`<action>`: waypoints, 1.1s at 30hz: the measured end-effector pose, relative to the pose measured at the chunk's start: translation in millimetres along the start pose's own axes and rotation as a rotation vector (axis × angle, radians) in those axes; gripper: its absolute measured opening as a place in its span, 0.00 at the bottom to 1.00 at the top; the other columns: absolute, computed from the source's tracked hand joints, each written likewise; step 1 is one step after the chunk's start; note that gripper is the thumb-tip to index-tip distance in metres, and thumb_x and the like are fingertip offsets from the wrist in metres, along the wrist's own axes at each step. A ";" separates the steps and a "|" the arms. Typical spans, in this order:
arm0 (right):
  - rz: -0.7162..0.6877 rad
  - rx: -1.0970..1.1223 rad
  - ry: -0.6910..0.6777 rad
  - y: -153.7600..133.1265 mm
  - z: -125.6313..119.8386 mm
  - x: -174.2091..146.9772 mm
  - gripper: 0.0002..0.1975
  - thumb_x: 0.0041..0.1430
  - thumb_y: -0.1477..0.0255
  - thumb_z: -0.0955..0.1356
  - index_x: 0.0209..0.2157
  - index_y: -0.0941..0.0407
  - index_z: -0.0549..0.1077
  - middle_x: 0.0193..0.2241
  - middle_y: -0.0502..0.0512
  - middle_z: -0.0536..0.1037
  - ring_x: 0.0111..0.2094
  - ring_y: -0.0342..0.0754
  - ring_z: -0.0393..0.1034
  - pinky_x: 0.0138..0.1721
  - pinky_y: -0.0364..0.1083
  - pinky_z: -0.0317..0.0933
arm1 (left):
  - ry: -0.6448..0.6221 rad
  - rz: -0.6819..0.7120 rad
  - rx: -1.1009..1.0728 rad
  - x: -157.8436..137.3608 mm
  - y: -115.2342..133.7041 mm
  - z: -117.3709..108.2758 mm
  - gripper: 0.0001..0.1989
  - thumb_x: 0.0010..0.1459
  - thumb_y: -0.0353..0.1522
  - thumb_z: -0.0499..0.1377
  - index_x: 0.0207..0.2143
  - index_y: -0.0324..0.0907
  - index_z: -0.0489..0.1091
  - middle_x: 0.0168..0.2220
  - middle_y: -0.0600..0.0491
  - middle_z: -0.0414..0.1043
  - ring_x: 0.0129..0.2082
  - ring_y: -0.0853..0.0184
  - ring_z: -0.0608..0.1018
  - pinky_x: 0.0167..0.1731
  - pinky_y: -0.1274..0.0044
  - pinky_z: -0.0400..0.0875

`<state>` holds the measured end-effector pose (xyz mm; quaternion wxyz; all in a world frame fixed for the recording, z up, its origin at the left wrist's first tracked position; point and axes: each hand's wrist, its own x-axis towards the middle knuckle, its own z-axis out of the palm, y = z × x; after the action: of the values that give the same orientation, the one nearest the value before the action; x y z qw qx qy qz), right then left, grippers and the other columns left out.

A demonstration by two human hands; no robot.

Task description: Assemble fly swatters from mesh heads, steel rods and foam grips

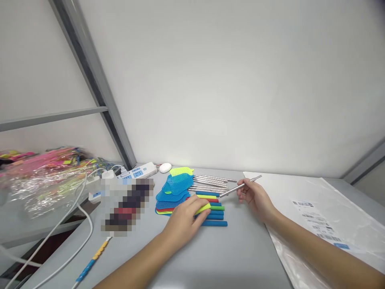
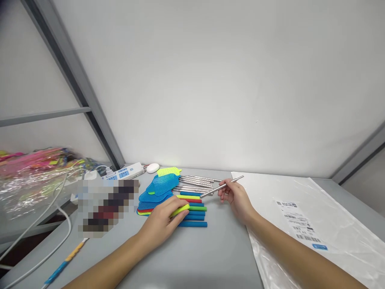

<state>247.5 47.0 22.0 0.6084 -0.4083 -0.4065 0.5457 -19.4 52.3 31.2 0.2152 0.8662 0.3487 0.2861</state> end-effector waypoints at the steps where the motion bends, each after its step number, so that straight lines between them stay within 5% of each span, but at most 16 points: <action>1: 0.003 0.001 -0.005 -3.4 5.2 -5.9 0.15 0.61 0.59 0.65 0.34 0.56 0.74 0.23 0.53 0.73 0.27 0.46 0.65 0.26 0.44 0.62 | 0.000 0.004 -0.011 -0.7 0.1 0.7 0.11 0.66 0.38 0.50 0.43 0.46 0.70 0.41 0.53 0.72 0.40 0.66 0.73 0.38 0.76 0.66; 9: -0.017 0.021 0.007 3.9 40.9 -33.8 0.16 0.59 0.56 0.66 0.31 0.55 0.74 0.21 0.52 0.72 0.25 0.46 0.64 0.25 0.44 0.61 | -0.033 0.041 -0.025 -7.1 5.7 5.3 0.13 0.66 0.39 0.50 0.43 0.45 0.71 0.39 0.51 0.72 0.39 0.64 0.73 0.37 0.75 0.66; 33: 0.071 0.058 -0.056 14.2 34.3 -34.1 0.15 0.60 0.56 0.66 0.34 0.54 0.74 0.25 0.53 0.73 0.28 0.46 0.64 0.28 0.45 0.62 | -0.021 0.024 0.004 -7.1 6.2 2.8 0.14 0.67 0.39 0.48 0.40 0.44 0.71 0.37 0.52 0.74 0.37 0.65 0.73 0.35 0.76 0.64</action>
<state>208.1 15.8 18.5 0.5887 -0.3893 -0.3926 0.5896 -18.8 42.6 30.2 0.2135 0.8737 0.3365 0.2790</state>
